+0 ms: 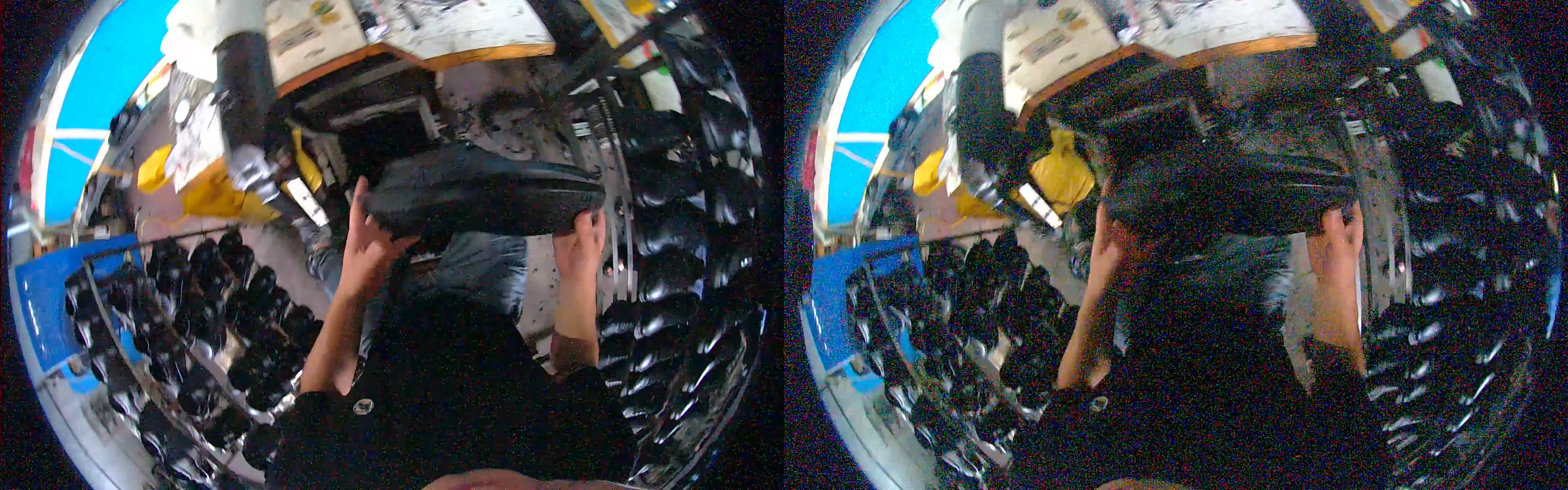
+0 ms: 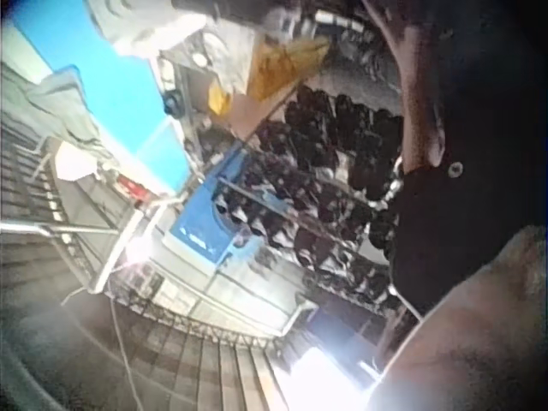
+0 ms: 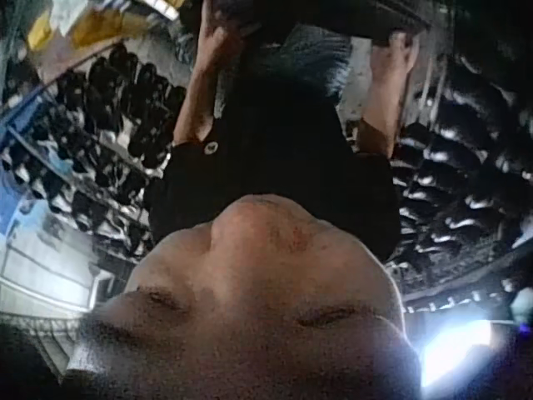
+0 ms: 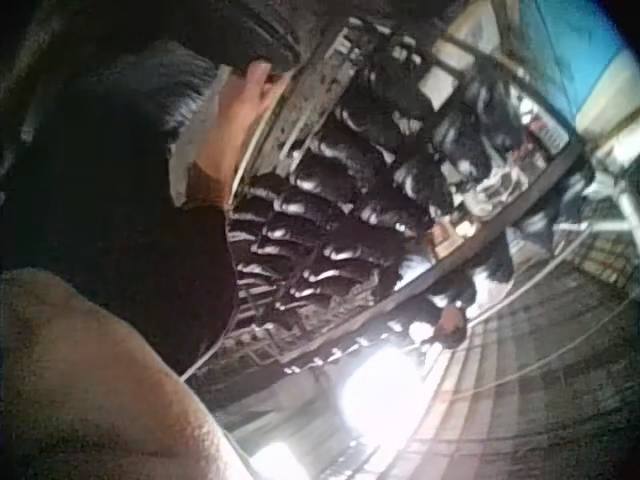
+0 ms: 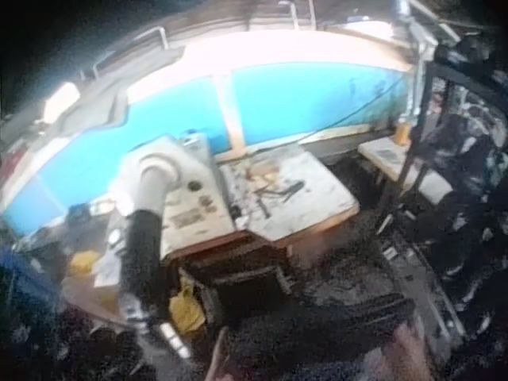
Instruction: The person takes shoes from a rack, trims the sole edges of each shoe using a trimming machine, and places the shoes back onto the rack.
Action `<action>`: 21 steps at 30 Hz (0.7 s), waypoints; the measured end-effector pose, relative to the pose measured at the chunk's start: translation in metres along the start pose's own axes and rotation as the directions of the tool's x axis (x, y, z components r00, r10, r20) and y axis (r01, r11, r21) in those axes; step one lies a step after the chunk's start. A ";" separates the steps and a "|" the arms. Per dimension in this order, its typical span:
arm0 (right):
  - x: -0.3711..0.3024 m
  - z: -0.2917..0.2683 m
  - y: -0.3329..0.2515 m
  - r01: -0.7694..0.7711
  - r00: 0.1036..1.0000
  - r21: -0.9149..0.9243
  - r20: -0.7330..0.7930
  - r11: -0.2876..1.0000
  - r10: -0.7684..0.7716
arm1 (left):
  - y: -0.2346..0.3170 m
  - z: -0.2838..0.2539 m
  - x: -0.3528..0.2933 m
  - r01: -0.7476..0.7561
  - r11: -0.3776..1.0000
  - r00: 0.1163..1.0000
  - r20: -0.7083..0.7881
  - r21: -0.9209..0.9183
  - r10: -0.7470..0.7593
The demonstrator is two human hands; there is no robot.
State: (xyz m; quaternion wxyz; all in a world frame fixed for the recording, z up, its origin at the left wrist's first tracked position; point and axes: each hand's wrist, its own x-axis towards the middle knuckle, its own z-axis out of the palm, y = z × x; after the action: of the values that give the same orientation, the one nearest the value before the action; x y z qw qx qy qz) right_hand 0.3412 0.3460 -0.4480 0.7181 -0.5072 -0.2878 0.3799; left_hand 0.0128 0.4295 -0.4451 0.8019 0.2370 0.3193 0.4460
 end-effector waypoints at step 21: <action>0.059 0.085 0.010 -0.161 0.931 -0.215 0.292 0.963 0.220 | 0.026 -0.069 -0.032 -0.389 0.918 0.903 -0.163 0.081 0.397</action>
State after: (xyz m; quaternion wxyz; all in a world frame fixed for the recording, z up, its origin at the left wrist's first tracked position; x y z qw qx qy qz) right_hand 0.3028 0.4410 -0.4284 0.5720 -0.5312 -0.3816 0.4950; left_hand -0.0645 0.4210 -0.4649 0.6582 0.2747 0.3449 0.6102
